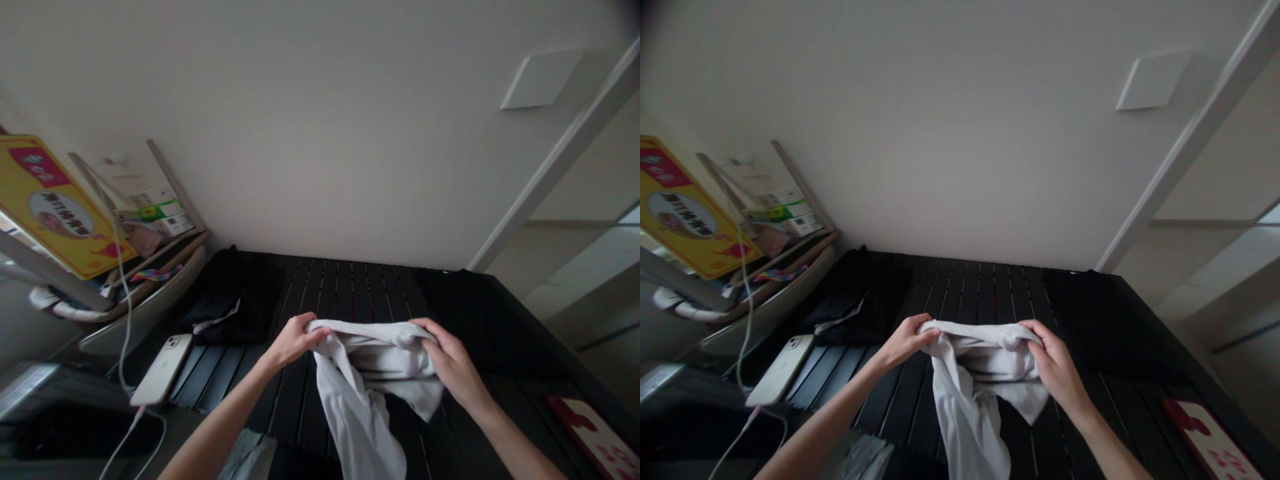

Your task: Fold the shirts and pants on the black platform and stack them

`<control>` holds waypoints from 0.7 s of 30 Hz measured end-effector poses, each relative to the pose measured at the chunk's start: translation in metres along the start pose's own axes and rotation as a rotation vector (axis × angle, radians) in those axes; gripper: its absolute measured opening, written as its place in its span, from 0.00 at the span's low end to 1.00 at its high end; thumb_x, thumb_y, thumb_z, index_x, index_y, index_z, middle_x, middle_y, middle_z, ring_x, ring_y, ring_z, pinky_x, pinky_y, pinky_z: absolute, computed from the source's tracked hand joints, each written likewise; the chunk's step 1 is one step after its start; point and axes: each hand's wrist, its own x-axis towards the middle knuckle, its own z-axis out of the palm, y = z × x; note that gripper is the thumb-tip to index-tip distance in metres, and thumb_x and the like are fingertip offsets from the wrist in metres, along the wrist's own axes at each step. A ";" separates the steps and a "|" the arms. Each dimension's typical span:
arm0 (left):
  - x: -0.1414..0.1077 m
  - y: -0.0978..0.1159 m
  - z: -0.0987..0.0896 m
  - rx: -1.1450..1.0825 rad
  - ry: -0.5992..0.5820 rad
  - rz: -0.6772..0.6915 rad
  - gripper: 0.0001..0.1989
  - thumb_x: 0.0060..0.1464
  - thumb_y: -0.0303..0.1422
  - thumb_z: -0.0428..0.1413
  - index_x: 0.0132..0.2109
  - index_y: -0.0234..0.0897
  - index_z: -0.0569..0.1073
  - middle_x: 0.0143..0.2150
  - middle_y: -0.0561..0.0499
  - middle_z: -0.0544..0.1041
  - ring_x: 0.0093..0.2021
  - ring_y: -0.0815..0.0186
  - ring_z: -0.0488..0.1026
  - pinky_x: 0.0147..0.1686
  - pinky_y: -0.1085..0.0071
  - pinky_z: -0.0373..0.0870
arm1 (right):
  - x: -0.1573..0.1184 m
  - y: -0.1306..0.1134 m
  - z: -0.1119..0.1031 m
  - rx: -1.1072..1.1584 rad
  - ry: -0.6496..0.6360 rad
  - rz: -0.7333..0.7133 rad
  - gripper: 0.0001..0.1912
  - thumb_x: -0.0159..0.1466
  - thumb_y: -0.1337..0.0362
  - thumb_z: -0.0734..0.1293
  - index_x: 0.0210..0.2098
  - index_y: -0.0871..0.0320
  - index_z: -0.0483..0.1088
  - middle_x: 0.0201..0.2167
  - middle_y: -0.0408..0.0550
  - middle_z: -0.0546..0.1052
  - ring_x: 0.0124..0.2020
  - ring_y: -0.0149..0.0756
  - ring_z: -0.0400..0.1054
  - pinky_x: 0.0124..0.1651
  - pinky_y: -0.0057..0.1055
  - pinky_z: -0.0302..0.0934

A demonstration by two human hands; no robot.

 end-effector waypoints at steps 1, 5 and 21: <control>-0.003 0.005 -0.001 0.037 -0.020 0.004 0.21 0.53 0.50 0.53 0.30 0.35 0.65 0.24 0.58 0.59 0.26 0.72 0.56 0.23 0.75 0.50 | 0.001 -0.010 -0.004 -0.017 0.010 -0.020 0.15 0.60 0.61 0.59 0.44 0.57 0.71 0.41 0.48 0.77 0.42 0.39 0.70 0.43 0.29 0.63; -0.014 0.022 -0.003 0.220 0.004 0.047 0.14 0.49 0.41 0.57 0.28 0.36 0.64 0.25 0.57 0.62 0.26 0.72 0.59 0.24 0.74 0.51 | 0.002 -0.043 -0.019 -0.067 0.097 -0.100 0.13 0.60 0.63 0.60 0.41 0.55 0.71 0.40 0.45 0.77 0.43 0.38 0.70 0.42 0.26 0.63; -0.020 0.019 0.046 -0.280 0.073 0.246 0.44 0.41 0.30 0.65 0.63 0.41 0.55 0.62 0.40 0.62 0.55 0.57 0.67 0.51 0.65 0.66 | -0.016 -0.061 -0.011 0.014 0.125 0.082 0.24 0.59 0.42 0.62 0.37 0.54 0.76 0.33 0.48 0.80 0.37 0.45 0.74 0.39 0.36 0.69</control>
